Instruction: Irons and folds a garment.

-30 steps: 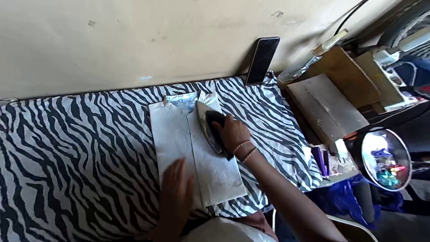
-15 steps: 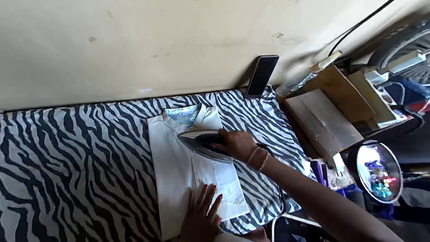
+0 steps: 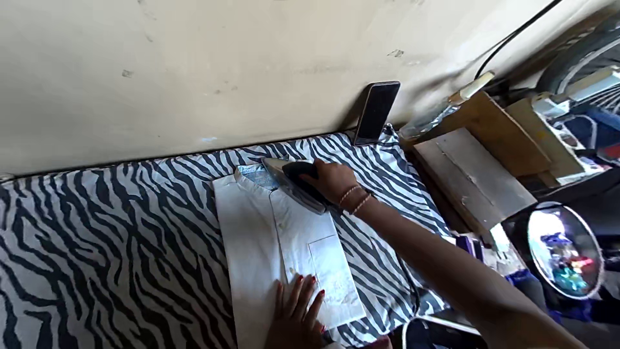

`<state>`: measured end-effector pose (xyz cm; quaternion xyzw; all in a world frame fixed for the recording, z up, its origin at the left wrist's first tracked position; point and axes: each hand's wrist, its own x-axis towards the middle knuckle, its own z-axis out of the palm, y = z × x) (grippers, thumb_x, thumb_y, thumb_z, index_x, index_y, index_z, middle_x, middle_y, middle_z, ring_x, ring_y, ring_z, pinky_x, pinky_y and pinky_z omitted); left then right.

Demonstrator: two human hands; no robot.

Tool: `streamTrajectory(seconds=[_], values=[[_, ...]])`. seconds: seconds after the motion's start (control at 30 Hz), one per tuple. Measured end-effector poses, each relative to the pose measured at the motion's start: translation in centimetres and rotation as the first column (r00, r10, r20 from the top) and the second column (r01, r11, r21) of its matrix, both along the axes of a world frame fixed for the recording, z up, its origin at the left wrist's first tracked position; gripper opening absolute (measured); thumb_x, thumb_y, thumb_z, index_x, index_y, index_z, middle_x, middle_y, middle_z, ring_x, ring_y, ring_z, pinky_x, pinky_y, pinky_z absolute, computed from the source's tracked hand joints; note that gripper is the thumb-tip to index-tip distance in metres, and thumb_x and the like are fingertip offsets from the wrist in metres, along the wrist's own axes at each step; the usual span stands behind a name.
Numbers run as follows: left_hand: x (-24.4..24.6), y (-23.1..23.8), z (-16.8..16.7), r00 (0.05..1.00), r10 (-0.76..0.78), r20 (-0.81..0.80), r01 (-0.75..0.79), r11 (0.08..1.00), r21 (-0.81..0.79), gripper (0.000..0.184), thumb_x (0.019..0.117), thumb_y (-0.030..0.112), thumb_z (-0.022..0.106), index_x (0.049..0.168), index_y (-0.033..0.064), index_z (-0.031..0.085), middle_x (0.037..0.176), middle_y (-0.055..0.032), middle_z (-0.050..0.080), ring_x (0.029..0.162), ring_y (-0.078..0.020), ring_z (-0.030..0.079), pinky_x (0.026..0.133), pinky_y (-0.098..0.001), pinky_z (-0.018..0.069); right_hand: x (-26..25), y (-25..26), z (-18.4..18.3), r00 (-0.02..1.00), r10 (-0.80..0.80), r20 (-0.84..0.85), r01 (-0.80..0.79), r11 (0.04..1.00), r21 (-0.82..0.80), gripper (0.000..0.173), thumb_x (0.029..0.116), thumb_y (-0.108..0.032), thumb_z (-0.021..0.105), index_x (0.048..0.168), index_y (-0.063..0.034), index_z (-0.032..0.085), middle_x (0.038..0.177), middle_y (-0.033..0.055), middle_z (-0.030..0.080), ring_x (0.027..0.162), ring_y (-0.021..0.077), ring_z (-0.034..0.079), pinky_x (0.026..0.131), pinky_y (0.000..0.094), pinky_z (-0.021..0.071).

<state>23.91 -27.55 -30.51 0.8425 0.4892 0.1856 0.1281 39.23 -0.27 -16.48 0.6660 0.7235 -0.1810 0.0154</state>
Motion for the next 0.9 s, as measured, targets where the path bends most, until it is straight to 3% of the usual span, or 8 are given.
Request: streamTrajectory(seconds=[0.07,0.17,0.23,0.37,0.47,0.57,0.73,0.9], values=[[0.0,0.0,0.0,1.0,0.001,0.001,-0.001,1.0,0.006,0.051,0.1072,0.044,0.031,0.143,0.0233,0.059,0.155,-0.0029,0.051,0.149,-0.0267,0.039,0.119,-0.0642,0.0192,0.0,2.0,-0.3,0.999,0.031,-0.042,-0.026,0.995,0.099,0.053,0.1018,-0.048,0.062,0.117,0.002,0.066,0.097,0.0291,0.07,0.094,0.0512,0.069,0.075,0.0676,0.054],[0.1,0.1,0.3,0.999,0.018,0.05,-0.018,1.0,-0.015,0.052,0.106,0.046,0.035,0.143,0.0196,0.059,0.155,-0.004,0.051,0.149,-0.0274,0.039,0.119,-0.0633,0.0189,0.0,4.4,0.0,0.997,0.013,-0.074,-0.005,0.993,0.118,0.053,0.1029,-0.046,0.061,0.121,0.0035,0.066,0.106,0.0318,0.069,0.104,0.0526,0.067,0.083,0.069,0.0521],[0.0,0.2,1.3,0.991,0.037,0.13,-0.028,0.997,-0.073,0.05,0.1036,0.04,0.044,0.142,0.0131,0.06,0.151,-0.0082,0.055,0.147,-0.0298,0.043,0.119,-0.0645,0.0223,0.2,4.4,-0.6,0.995,0.016,-0.101,0.0,0.989,0.148,0.053,0.1018,-0.047,0.063,0.12,0.0034,0.065,0.105,0.032,0.069,0.101,0.0526,0.067,0.081,0.0689,0.053],[-0.4,-0.1,3.3,0.975,0.062,0.215,-0.031,0.989,-0.143,0.046,0.102,0.027,0.052,0.141,0.0045,0.06,0.145,-0.0146,0.06,0.139,-0.0331,0.053,0.115,-0.0648,0.031,2.5,3.2,-0.2,1.0,-0.011,-0.027,0.011,1.0,-0.001,0.058,0.1031,-0.05,0.058,0.125,0.0032,0.062,0.113,0.0306,0.069,0.11,0.0503,0.066,0.09,0.0681,0.051],[-1.3,-2.0,3.1,0.956,0.186,0.229,-0.169,0.982,-0.089,0.045,0.0993,0.027,0.057,0.138,0.0034,0.063,0.143,-0.0199,0.06,0.137,-0.0408,0.053,0.111,-0.0672,0.0357,6.4,1.2,0.1,0.997,-0.066,0.027,0.067,0.996,-0.055,0.061,0.1047,-0.05,0.055,0.129,0.0062,0.06,0.121,0.0338,0.065,0.118,0.0521,0.062,0.097,0.0689,0.0473],[-2.5,-4.3,2.3,0.898,0.367,0.244,-0.337,0.928,-0.156,0.051,0.0971,0.023,0.06,0.139,-0.005,0.058,0.148,-0.029,0.051,0.14,-0.0523,0.044,0.113,-0.072,0.0279,7.3,-1.4,2.5,0.99,-0.122,0.073,0.13,0.985,-0.114,0.072,0.1066,-0.052,0.049,0.138,0.0124,0.05,0.133,0.0377,0.058,0.128,0.0528,0.056,0.106,0.0671,0.0421],[-3.7,-6.1,1.5,0.861,0.43,0.271,-0.4,0.902,-0.16,0.049,0.0991,0.022,0.059,0.138,-0.0086,0.058,0.146,-0.0285,0.054,0.137,-0.0472,0.051,0.113,-0.0661,0.035,-2.4,-8.7,7.0,0.988,0.11,0.106,-0.093,0.984,-0.151,0.072,0.1079,-0.055,0.043,0.145,0.0077,0.047,0.123,0.0359,0.064,0.118,0.0528,0.063,0.099,0.0651,0.0479],[-5.2,-6.5,1.4,0.756,0.548,0.357,-0.527,0.834,-0.164,0.045,0.0942,0.014,0.061,0.131,-0.0111,0.063,0.145,-0.0348,0.05,0.134,-0.0528,0.05,0.11,-0.0631,0.0404,-14.2,-6.8,2.8,0.923,0.377,0.078,-0.357,0.915,-0.19,0.067,0.1086,-0.055,0.04,0.143,0.0022,0.05,0.128,0.0303,0.065,0.122,0.0471,0.063,0.1,0.0619,0.0488]])
